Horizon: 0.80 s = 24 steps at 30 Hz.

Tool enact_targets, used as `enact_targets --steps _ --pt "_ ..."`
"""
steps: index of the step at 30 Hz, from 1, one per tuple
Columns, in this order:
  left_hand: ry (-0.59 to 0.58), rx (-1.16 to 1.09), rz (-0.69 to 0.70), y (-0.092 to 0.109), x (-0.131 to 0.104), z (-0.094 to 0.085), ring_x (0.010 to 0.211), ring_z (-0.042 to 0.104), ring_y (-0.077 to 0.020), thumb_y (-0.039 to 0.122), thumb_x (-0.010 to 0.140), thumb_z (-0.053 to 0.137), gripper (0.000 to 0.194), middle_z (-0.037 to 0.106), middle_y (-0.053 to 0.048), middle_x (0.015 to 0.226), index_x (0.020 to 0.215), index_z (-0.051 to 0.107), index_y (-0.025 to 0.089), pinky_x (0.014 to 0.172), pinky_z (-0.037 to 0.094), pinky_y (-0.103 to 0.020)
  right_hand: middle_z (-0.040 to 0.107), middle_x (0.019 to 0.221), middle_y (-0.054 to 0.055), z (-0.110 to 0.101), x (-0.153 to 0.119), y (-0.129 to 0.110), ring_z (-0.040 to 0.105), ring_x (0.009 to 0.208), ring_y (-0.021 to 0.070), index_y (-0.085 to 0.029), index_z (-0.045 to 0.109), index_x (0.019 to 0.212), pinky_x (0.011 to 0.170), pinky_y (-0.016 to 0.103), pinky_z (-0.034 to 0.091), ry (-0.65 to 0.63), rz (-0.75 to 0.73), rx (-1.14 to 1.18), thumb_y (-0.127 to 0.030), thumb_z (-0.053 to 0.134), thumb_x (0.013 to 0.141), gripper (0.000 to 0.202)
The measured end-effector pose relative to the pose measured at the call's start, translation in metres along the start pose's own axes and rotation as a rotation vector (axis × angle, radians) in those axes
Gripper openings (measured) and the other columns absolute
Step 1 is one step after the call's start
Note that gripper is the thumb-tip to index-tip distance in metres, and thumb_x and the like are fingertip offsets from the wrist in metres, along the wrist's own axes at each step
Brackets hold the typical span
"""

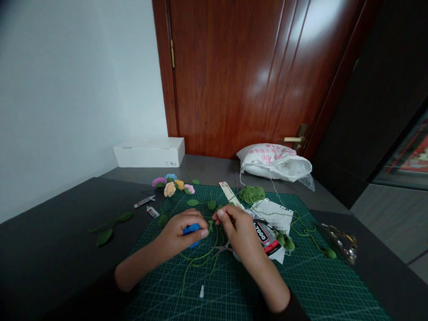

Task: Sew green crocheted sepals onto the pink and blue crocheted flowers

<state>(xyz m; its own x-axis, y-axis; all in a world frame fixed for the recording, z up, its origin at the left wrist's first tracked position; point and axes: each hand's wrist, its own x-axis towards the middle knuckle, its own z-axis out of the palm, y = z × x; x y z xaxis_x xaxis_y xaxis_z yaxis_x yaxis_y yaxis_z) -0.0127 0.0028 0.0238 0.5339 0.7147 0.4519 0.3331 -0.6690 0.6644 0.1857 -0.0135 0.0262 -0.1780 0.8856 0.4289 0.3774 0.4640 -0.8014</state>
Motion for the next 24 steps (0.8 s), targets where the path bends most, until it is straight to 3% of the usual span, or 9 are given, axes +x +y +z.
enact_targets --steps 3,10,18,24 --pt "0.008 -0.049 -0.001 0.001 0.000 -0.001 0.075 0.060 -0.0181 0.024 0.085 0.065 0.012 0.066 -0.002 0.072 0.077 0.070 0.017 0.072 0.045 -0.029 0.065 0.068 0.002 0.000 0.001 0.005 0.060 0.066 0.0174 -0.019 0.066 0.075 0.063 0.028 0.045 -0.031 -0.004 0.042 -0.047 0.051 0.096 0.038" --pt "0.015 -0.145 0.017 -0.001 -0.001 -0.002 0.078 0.061 -0.0184 0.025 0.087 0.064 0.014 0.067 -0.004 0.076 0.079 0.070 0.016 0.075 0.047 -0.031 0.064 0.081 0.002 0.001 0.000 0.007 0.058 0.072 0.0170 -0.020 0.070 0.098 0.064 0.028 0.043 -0.071 0.021 0.155 -0.038 0.062 0.090 0.022" --pt "0.047 -0.102 0.123 0.003 0.000 -0.003 0.078 0.058 -0.0186 0.023 0.089 0.064 0.013 0.063 -0.003 0.075 0.079 0.069 0.016 0.076 0.045 -0.032 0.054 0.070 -0.003 0.004 -0.002 0.006 0.049 0.063 0.0138 -0.020 0.069 0.090 0.059 0.028 0.037 -0.120 0.050 0.295 -0.034 0.069 0.086 0.015" --pt "0.071 -0.072 0.178 0.003 0.000 -0.002 0.078 0.057 -0.0186 0.023 0.090 0.062 0.015 0.061 -0.003 0.075 0.078 0.066 0.016 0.077 0.043 -0.033 0.052 0.070 -0.003 0.000 -0.004 -0.003 0.047 0.062 0.0137 -0.019 0.067 0.089 0.058 0.027 0.035 -0.110 0.007 0.230 -0.033 0.067 0.087 0.014"
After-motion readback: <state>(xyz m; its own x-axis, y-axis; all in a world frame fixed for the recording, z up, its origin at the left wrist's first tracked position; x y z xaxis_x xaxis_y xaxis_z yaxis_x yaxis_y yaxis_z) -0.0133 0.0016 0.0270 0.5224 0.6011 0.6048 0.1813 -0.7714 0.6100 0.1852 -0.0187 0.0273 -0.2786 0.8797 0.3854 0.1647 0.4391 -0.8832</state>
